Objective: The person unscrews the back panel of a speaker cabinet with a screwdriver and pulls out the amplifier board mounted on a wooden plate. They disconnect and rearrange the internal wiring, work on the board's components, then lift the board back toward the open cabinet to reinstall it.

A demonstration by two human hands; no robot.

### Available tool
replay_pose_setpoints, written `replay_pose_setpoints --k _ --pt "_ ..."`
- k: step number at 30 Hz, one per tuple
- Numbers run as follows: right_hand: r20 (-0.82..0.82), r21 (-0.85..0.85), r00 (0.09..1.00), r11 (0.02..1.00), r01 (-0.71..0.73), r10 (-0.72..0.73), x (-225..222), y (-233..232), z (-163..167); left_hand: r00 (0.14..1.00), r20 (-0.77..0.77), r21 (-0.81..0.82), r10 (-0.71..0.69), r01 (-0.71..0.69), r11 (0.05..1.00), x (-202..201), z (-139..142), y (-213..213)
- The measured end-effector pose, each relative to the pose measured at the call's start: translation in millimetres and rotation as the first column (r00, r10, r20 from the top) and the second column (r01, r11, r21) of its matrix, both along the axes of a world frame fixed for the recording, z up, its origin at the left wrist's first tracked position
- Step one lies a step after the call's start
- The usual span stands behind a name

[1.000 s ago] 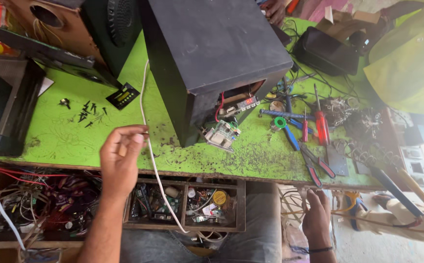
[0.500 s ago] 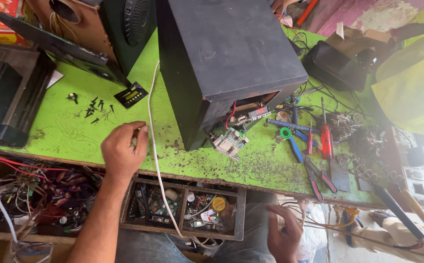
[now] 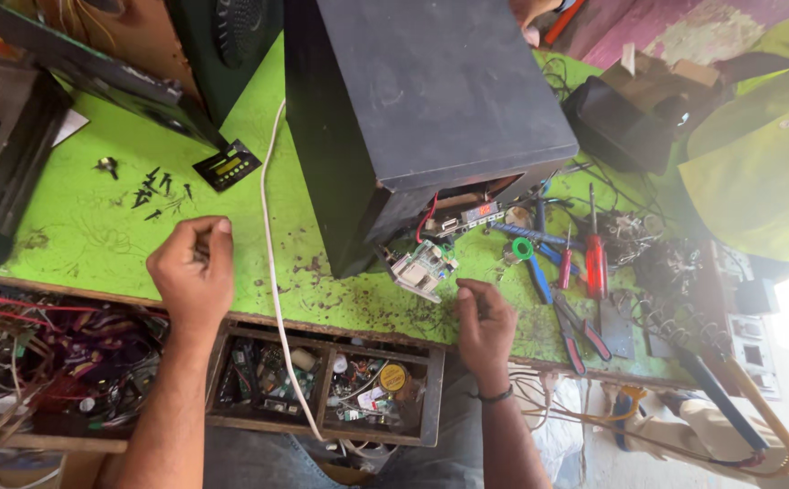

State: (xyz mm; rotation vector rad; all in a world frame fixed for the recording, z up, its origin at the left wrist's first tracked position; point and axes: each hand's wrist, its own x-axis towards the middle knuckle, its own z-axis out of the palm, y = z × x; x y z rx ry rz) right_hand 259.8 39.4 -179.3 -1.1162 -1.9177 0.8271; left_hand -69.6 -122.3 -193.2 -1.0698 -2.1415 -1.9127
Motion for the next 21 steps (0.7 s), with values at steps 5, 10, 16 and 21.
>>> replay_pose_setpoints --k 5,10,16,21 --pt "-0.025 0.011 1.000 1.000 -0.006 0.006 -0.1 -2.2 -0.2 0.998 0.049 -0.065 -0.026 0.029 0.997 -0.3 4.8 -0.5" --pt "0.012 0.041 1.000 0.999 -0.009 0.009 -2.6 -1.0 4.5 0.992 -0.128 -0.192 -0.015 -0.010 0.981 5.0 13.8 3.4" --pt "-0.005 0.055 1.000 0.998 -0.022 0.022 -3.2 -1.0 4.2 0.990 -0.138 -0.271 -0.011 -0.027 0.962 7.7 22.4 3.4" --pt "-0.001 0.042 0.999 0.999 -0.035 0.035 -4.2 -0.6 4.2 0.992 -0.120 -0.272 -0.026 -0.008 0.962 7.1 24.0 5.0"
